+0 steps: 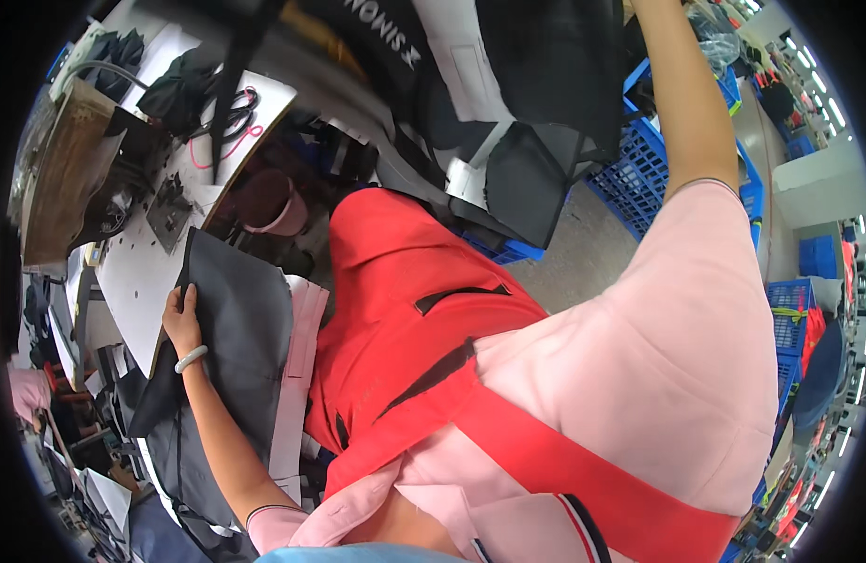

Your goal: Sewing together pieces of black fabric using an industrial sewing machine to create gear components.

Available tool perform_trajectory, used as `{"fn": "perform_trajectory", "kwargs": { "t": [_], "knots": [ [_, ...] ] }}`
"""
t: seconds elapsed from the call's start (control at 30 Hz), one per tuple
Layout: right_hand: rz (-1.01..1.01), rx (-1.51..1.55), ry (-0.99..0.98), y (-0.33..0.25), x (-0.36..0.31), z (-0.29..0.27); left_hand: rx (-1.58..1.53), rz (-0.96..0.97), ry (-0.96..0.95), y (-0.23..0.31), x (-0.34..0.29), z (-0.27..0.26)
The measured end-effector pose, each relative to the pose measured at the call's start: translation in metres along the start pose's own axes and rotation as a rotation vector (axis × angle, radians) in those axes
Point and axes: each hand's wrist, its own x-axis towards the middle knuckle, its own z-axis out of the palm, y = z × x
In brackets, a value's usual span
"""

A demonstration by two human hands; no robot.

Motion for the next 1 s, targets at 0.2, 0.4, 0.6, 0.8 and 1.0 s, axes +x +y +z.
{"fn": "perform_trajectory", "kwargs": {
  "t": [0.2, 0.4, 0.6, 0.8, 1.0],
  "knots": [
    [0.282, 0.135, 0.404, 0.172, 0.089, -0.133, 0.099, 0.067, 0.02, -0.007, 0.0, 0.008],
    [0.418, -0.58, 0.575, 0.358, 0.061, -0.148, 0.129, -0.037, -0.072, -0.001, 0.001, 0.003],
    [0.185, -1.419, 0.715, 0.339, 0.055, -0.112, 0.238, 0.021, -0.078, -0.008, -0.014, -0.026],
    [-0.328, -0.78, 0.048, 0.305, 0.028, 0.004, 0.125, -0.605, -0.124, -0.027, -0.095, -0.123],
    [-0.482, -0.527, -0.81, 0.28, -0.132, 0.233, -0.097, -0.085, -0.121, 0.075, -0.142, -0.114]
  ]
}}
